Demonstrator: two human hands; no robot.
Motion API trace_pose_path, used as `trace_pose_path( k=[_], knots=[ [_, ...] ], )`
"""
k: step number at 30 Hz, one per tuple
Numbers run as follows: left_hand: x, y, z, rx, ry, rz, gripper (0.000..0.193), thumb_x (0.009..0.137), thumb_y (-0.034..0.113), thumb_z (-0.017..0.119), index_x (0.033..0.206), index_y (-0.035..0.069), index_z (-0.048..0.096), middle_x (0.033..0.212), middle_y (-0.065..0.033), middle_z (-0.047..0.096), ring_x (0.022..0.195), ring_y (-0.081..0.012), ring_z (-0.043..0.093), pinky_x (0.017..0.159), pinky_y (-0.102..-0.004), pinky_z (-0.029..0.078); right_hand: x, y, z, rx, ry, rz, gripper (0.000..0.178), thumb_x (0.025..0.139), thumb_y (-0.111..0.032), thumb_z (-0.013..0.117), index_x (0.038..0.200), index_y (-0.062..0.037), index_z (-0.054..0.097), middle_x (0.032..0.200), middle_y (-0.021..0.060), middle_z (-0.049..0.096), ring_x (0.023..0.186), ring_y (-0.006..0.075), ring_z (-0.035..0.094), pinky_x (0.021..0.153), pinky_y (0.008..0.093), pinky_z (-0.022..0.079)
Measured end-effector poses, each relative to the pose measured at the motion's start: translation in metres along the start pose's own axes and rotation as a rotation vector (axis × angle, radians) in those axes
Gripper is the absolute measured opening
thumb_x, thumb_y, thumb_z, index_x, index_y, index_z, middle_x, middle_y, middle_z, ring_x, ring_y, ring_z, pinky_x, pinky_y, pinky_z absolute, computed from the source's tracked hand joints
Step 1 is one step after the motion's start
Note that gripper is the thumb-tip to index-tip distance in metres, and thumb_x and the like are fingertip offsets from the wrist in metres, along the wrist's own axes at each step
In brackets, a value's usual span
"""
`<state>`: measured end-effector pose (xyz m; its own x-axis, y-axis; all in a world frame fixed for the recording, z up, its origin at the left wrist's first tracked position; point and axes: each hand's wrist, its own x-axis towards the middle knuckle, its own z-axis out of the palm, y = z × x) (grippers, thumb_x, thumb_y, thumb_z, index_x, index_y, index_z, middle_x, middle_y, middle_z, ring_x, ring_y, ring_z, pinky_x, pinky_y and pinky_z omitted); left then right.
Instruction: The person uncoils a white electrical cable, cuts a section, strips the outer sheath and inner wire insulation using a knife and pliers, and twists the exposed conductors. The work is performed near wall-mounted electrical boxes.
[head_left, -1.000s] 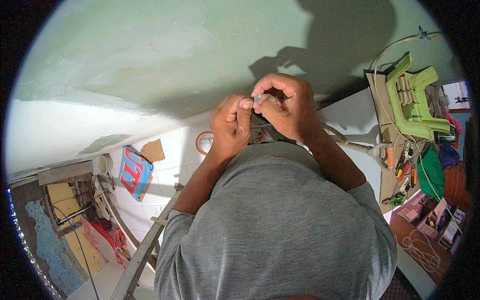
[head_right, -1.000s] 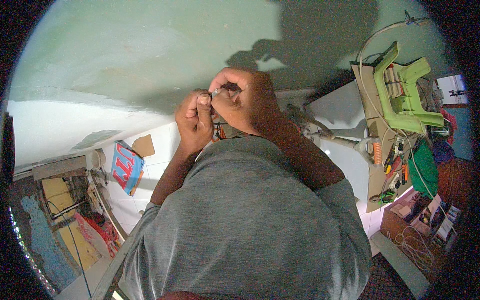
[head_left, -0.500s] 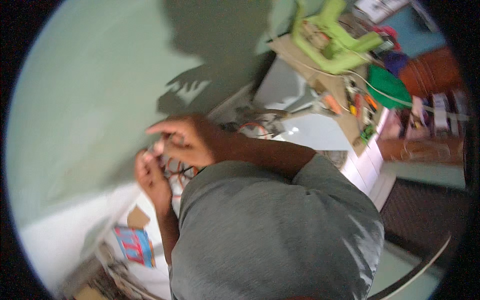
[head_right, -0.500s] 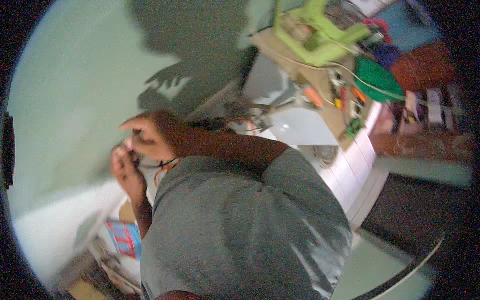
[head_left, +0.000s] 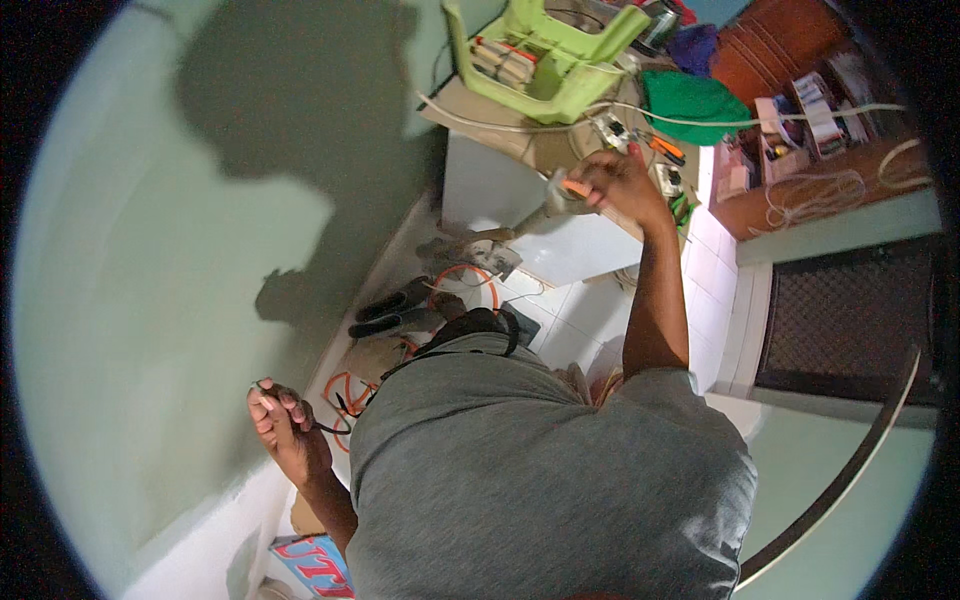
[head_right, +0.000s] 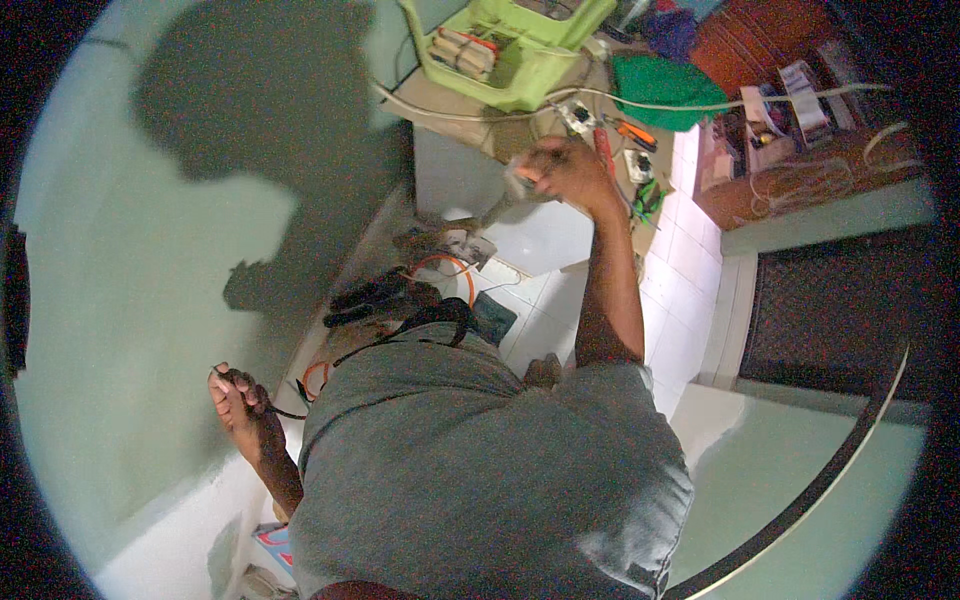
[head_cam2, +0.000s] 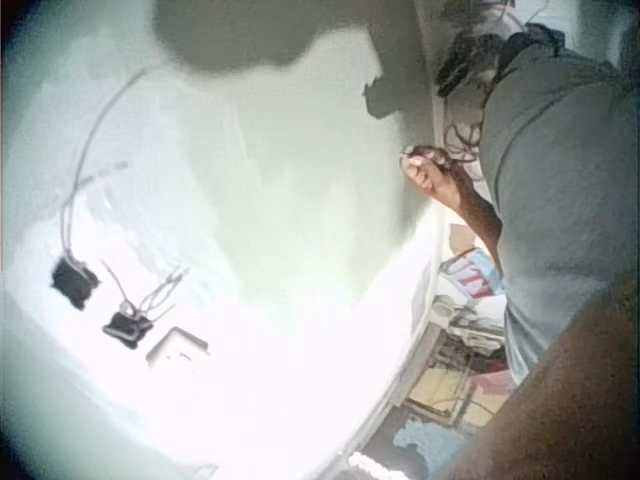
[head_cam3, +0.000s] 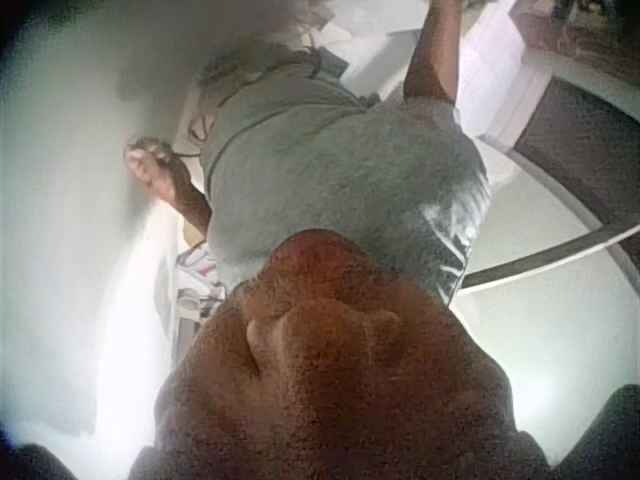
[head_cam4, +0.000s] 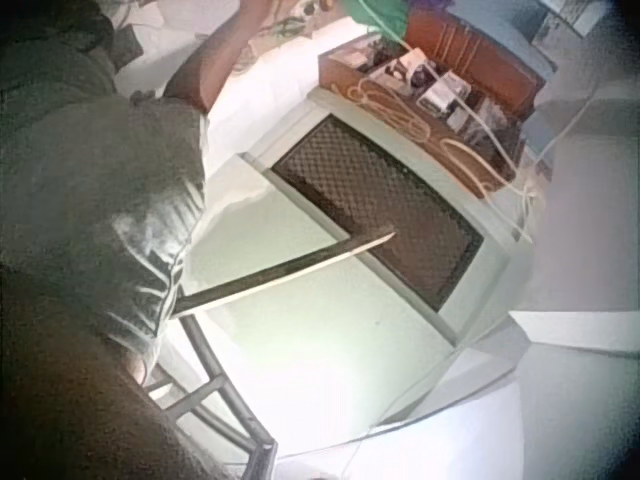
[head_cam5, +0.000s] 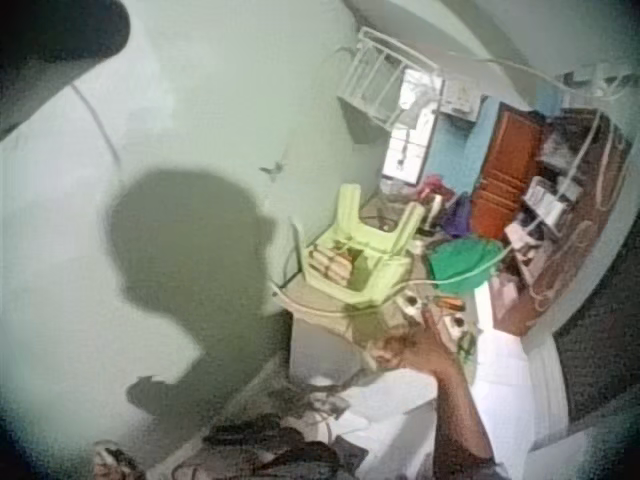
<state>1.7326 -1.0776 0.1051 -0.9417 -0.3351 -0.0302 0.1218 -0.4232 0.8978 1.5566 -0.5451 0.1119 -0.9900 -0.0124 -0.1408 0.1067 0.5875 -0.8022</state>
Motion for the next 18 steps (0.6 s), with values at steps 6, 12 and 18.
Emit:
trace_pose_path(
  k=[6,12,18],
  knots=[
    [0.012,0.0,-0.005,-0.31,-0.142,-0.054,0.018,0.102,0.018,0.057,0.116,0.007,0.051,0.092,-0.001,0.053,0.074,-0.0091,0.048,0.062,-0.0203,0.042,-0.042,0.13,-0.112,-0.928,0.581,0.638,0.028,0.083,-0.025,0.061,0.1,-0.0056,0.072,0.105,0.0213,0.071,0.099,0.0391,0.069,0.085,0.0487,0.056],
    [0.025,-0.004,-0.007,-0.345,-0.323,-0.011,0.018,0.099,0.011,0.06,0.114,0.01,0.051,0.101,-0.0022,0.048,0.082,-0.0122,0.048,0.065,-0.022,0.044,-0.089,0.213,-0.11,-1.072,0.443,0.538,0.029,0.087,-0.031,0.058,0.093,-0.0068,0.073,0.097,0.0201,0.072,0.094,0.0372,0.07,0.081,0.048,0.056],
    [0.033,-0.005,0.021,-0.219,-0.361,0.016,0.021,0.094,0.002,0.062,0.111,0.01,0.051,0.105,-0.0027,0.047,0.086,-0.0134,0.046,0.065,-0.0235,0.041,-0.087,0.165,-0.073,-0.765,0.857,0.526,0.039,0.09,-0.044,0.059,0.094,-0.0077,0.071,0.095,0.018,0.072,0.089,0.0369,0.07,0.077,0.0476,0.056]
  ],
)
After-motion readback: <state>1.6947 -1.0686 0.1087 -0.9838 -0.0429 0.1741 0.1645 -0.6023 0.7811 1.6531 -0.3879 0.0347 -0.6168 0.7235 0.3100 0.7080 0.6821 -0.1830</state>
